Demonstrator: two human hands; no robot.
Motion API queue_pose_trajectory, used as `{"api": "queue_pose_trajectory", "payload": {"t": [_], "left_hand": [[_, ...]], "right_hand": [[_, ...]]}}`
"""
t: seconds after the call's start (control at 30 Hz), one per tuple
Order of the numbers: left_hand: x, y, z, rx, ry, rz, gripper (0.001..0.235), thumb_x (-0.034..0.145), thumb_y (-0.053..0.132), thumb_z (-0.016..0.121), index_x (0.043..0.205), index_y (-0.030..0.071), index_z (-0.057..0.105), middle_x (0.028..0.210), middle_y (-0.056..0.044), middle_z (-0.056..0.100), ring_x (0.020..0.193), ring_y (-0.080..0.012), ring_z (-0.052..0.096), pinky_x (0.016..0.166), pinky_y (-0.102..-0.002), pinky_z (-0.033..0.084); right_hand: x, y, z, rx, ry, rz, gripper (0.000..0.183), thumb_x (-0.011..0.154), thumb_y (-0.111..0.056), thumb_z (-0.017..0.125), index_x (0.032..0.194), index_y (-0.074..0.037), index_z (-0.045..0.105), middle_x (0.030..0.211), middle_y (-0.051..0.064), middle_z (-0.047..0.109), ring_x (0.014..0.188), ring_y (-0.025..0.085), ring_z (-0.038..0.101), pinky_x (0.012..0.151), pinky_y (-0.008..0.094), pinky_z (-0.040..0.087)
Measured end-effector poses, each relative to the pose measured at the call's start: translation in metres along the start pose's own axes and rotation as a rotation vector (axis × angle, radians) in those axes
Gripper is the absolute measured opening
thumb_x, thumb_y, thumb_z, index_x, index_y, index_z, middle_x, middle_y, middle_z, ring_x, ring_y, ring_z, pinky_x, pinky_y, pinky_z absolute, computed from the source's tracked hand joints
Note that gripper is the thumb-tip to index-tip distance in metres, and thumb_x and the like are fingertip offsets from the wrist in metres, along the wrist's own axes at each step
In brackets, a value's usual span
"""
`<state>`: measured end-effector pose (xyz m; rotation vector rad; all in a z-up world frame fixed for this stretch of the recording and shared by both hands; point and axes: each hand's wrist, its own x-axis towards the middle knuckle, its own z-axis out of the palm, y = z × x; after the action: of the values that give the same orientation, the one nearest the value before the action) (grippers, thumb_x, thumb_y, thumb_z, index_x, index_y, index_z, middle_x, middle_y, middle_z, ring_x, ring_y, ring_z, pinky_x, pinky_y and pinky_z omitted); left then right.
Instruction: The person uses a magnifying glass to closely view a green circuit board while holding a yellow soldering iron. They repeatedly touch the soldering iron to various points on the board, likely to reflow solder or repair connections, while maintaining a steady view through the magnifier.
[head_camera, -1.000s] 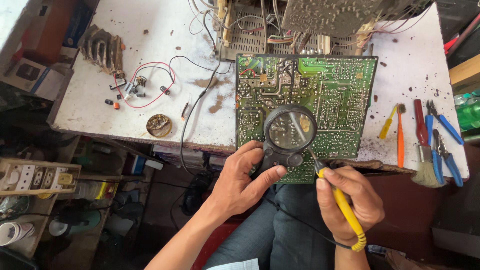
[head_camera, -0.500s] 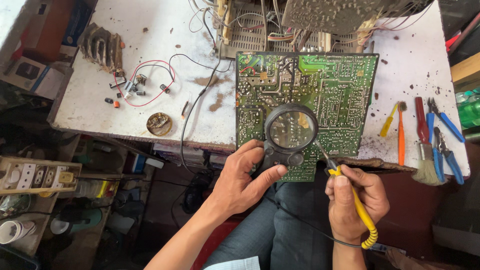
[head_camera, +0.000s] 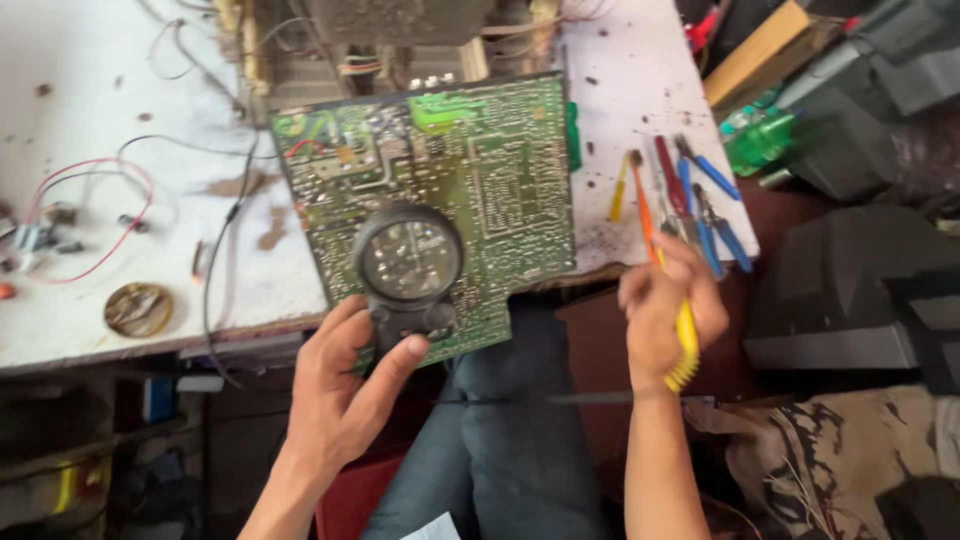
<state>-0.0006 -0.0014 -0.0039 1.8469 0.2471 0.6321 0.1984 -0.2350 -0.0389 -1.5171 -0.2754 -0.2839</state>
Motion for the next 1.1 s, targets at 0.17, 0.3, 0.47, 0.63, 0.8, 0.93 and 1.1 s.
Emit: {"api": "queue_pose_trajectory", "payload": {"t": [0.17, 0.3, 0.47, 0.63, 0.8, 0.93, 1.1], "left_hand": [[0.002, 0.002, 0.003, 0.062, -0.007, -0.063, 0.023, 0.089, 0.024, 0.076, 0.093, 0.001, 0.071, 0.084, -0.007, 0.061, 0.074, -0.0189, 0.061, 0.066, -0.032, 0.048], [0.001, 0.005, 0.003, 0.029, 0.003, -0.056, 0.022, 0.088, 0.023, 0.076, 0.094, 0.002, 0.072, 0.085, -0.008, 0.061, 0.076, -0.0214, 0.062, 0.066, -0.033, 0.048], [-0.001, 0.002, 0.000, 0.024, 0.034, -0.002, 0.032, 0.090, 0.023, 0.077, 0.085, -0.003, 0.060, 0.088, -0.013, 0.056, 0.077, -0.0258, 0.058, 0.068, -0.035, 0.047], [-0.003, 0.002, -0.001, 0.004, 0.012, 0.007, 0.039, 0.093, 0.029, 0.076, 0.083, -0.002, 0.055, 0.087, -0.012, 0.053, 0.075, -0.0236, 0.053, 0.067, -0.036, 0.044], [-0.003, -0.002, 0.000, 0.001, 0.025, -0.013, 0.047, 0.093, 0.030, 0.077, 0.078, -0.002, 0.047, 0.083, -0.012, 0.046, 0.071, -0.0229, 0.045, 0.064, -0.036, 0.040], [-0.005, -0.003, 0.000, -0.026, 0.018, -0.010, 0.045, 0.094, 0.030, 0.076, 0.078, -0.001, 0.049, 0.082, -0.011, 0.046, 0.071, -0.0211, 0.045, 0.064, -0.035, 0.040], [-0.004, -0.003, 0.001, -0.004, 0.042, -0.022, 0.048, 0.091, 0.030, 0.079, 0.077, -0.002, 0.046, 0.080, -0.011, 0.043, 0.069, -0.0215, 0.042, 0.061, -0.036, 0.038]], "right_hand": [[0.042, 0.008, 0.004, -0.718, -0.125, -0.505, 0.018, 0.098, -0.007, 0.075, 0.114, -0.002, 0.068, 0.096, 0.017, 0.071, 0.083, 0.027, 0.071, 0.074, 0.037, 0.056], [0.058, 0.038, 0.010, -0.873, -0.182, -0.633, 0.028, 0.089, -0.002, 0.079, 0.116, 0.001, 0.070, 0.098, 0.018, 0.070, 0.088, 0.036, 0.069, 0.078, 0.042, 0.054], [0.071, 0.062, 0.021, -0.750, -0.173, -0.569, 0.018, 0.101, 0.006, 0.067, 0.118, 0.000, 0.069, 0.103, 0.013, 0.072, 0.094, 0.026, 0.072, 0.083, 0.035, 0.058], [0.034, 0.033, 0.013, -0.522, -0.137, -0.448, 0.021, 0.108, 0.013, 0.066, 0.127, 0.005, 0.061, 0.103, 0.016, 0.066, 0.089, 0.020, 0.061, 0.080, 0.030, 0.053], [-0.034, -0.015, 0.027, -0.037, -0.285, -0.183, 0.023, 0.111, 0.007, 0.064, 0.132, 0.000, 0.055, 0.100, 0.012, 0.067, 0.078, 0.016, 0.070, 0.066, 0.024, 0.058], [-0.064, -0.027, 0.062, 0.011, -0.404, -0.185, 0.029, 0.105, 0.010, 0.065, 0.131, 0.000, 0.056, 0.098, 0.014, 0.070, 0.074, 0.014, 0.067, 0.061, 0.022, 0.054], [-0.068, -0.026, 0.086, -0.039, -0.394, -0.218, 0.024, 0.105, 0.007, 0.067, 0.125, 0.000, 0.056, 0.098, 0.012, 0.070, 0.071, 0.010, 0.065, 0.061, 0.021, 0.052]]}}
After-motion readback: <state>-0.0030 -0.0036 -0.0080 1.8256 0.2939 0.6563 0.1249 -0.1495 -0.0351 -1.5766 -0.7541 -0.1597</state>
